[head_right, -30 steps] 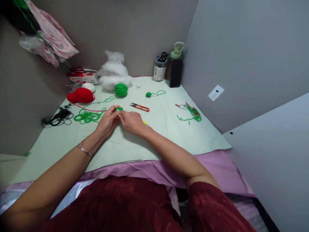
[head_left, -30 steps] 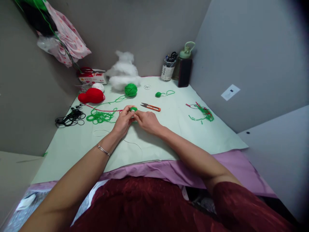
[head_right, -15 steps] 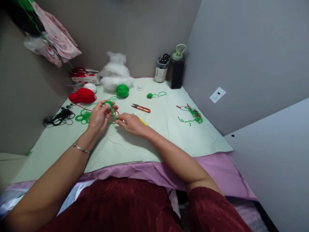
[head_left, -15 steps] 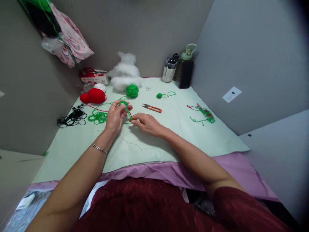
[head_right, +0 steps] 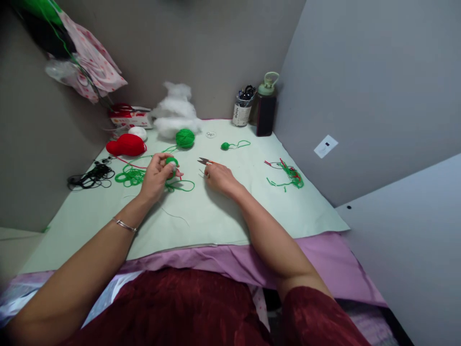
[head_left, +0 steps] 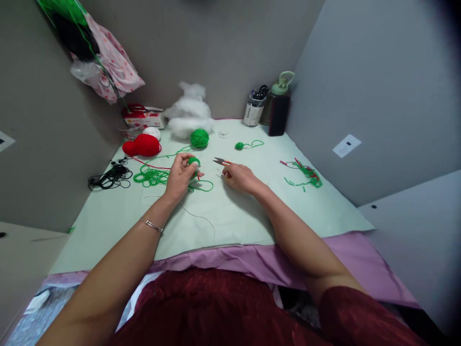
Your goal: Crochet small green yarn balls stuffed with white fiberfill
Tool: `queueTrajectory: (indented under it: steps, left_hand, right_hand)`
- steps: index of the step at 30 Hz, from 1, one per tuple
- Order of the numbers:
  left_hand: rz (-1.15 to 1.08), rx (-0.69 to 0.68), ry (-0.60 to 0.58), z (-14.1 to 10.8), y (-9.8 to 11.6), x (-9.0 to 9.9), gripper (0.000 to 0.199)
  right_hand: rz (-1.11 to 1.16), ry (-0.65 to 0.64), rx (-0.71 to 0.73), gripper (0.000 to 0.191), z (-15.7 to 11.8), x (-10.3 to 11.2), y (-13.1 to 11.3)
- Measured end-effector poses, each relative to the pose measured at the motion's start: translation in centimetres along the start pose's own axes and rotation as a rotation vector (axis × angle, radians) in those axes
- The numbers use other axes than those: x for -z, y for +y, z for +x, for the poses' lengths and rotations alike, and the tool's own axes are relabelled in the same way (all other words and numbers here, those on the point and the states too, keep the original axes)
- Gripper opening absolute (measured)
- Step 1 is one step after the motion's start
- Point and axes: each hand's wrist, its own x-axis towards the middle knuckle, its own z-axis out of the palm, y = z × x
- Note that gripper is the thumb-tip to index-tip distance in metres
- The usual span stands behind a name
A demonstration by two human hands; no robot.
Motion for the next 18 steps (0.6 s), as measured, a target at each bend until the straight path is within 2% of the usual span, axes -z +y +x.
queueTrajectory:
  steps: [5, 7, 10, 14, 18]
  left_hand:
    - [0.047, -0.02, -0.042, -0.3, -0.4, -0.4, 0.032]
    - [0.061, -0.026, -0.055, -0.4, -0.5, -0.5, 0.033]
    - [0.083, -0.03, -0.072, -0.5, -0.5, -0.6, 0.034]
    - [0.123, -0.048, -0.083, -0.6, -0.5, -0.5, 0.033]
    - [0.173, -0.067, -0.081, -0.6, -0.6, -0.4, 0.031]
  right_hand:
    - [0.258, 0.044, 0.108, 0.026, -0.4, 0.9, -1.1]
    - [0.495, 0.03, 0.153, 0.027, -0.9, 1.1, -1.7]
    - [0.849, -0.063, 0.19, 0.024, -1.3, 0.9, -2.4]
    - [0.967, -0.196, 0.155, 0.018, -1.1, 0.0, -2.8]
    - [0.991, -0.244, 0.121, 0.017, -0.8, -0.4, -2.8]
